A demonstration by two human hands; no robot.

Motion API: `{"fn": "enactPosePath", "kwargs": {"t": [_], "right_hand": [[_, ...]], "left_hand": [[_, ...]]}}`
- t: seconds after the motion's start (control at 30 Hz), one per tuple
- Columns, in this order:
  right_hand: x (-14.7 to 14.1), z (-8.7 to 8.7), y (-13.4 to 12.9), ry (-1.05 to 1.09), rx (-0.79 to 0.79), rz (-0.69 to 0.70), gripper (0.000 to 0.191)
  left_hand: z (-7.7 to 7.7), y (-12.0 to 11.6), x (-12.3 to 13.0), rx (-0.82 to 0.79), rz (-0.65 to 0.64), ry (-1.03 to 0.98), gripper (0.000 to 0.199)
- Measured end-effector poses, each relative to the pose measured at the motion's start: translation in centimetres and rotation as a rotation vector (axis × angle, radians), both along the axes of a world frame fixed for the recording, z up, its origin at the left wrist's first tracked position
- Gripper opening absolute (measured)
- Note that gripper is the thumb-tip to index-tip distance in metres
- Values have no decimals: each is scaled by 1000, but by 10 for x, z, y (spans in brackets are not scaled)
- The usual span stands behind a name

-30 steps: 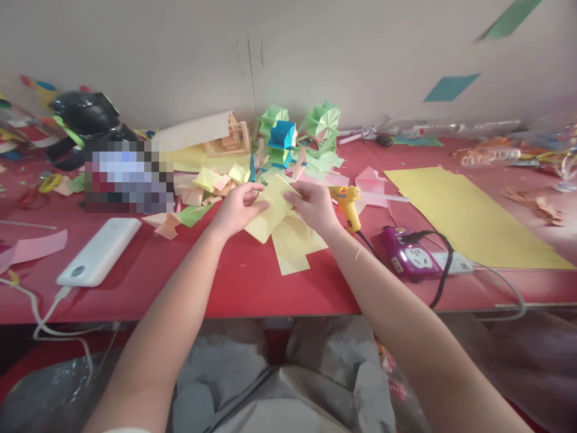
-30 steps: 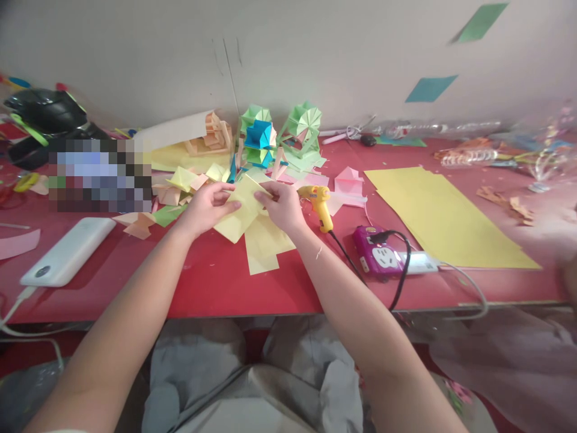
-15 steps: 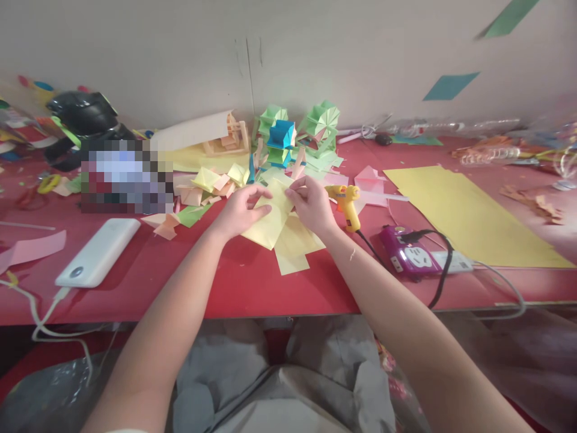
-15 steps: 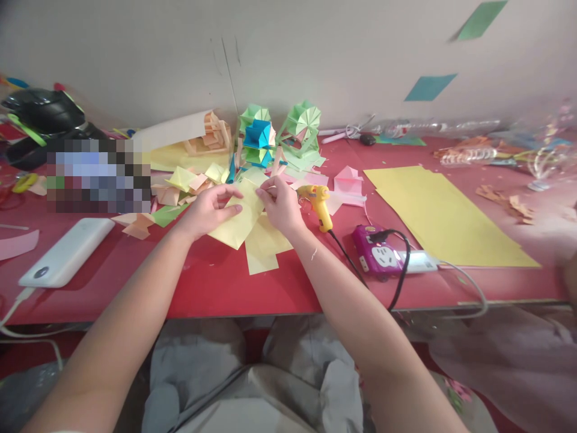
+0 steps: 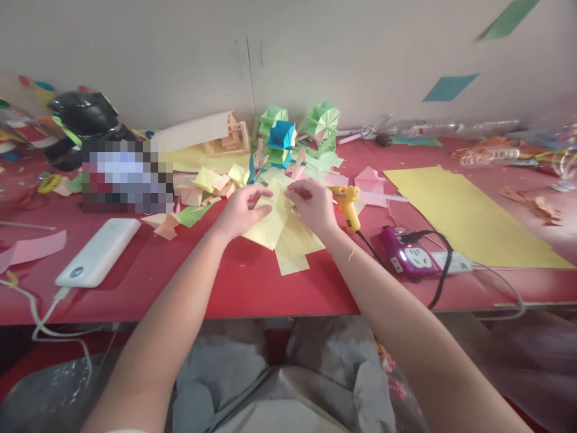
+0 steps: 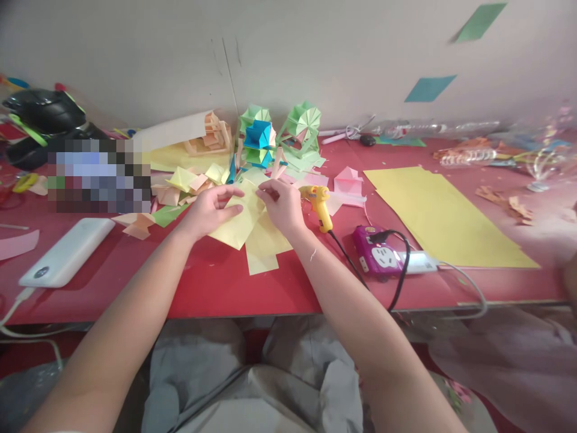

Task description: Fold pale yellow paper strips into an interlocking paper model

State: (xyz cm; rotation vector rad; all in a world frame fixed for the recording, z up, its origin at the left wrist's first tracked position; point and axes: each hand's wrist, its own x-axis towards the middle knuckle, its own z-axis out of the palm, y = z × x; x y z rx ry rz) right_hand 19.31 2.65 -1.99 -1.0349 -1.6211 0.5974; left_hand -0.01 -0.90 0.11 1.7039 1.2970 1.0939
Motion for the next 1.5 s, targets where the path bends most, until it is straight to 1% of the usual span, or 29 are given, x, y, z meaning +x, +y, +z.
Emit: {"fn": "enactPosePath", "kwargs": {"t": [0.13, 0.27, 0.4, 0.5, 0.6, 0.73, 0.83, 0.93, 1.2, 1.5], "right_hand": [[-1, 0, -2, -23, 50, 9, 5], [-1, 3, -3, -36, 122, -20, 8], [0, 4, -3, -25, 141, -47, 11], [2, 3, -3, -22, 126, -52, 10], [3, 1, -2, -8, 109, -49, 10], [3, -2, -1, -24, 65, -24, 11], [1, -3, -1, -53, 17, 37, 13], [1, -3, 0, -55, -16, 72, 15], [2, -6, 5, 42, -60, 66, 20], [5, -2, 3, -86, -30, 35, 14]], "left_hand": [[-1, 1, 0, -6, 11, 19, 30], [-1, 2, 1, -17, 20, 18, 30], [2, 0, 2, -18, 24, -2, 30], [5, -3, 4, -30, 32, -22, 29], [7, -4, 5, -63, 35, -76, 33], [5, -3, 4, -104, 51, -138, 37], [1, 0, 3, -71, 72, -115, 37], [-2, 2, 2, -34, 61, -89, 34], [-1, 1, -1, -22, 30, -62, 33], [-3, 3, 0, -17, 39, -32, 30]]}}
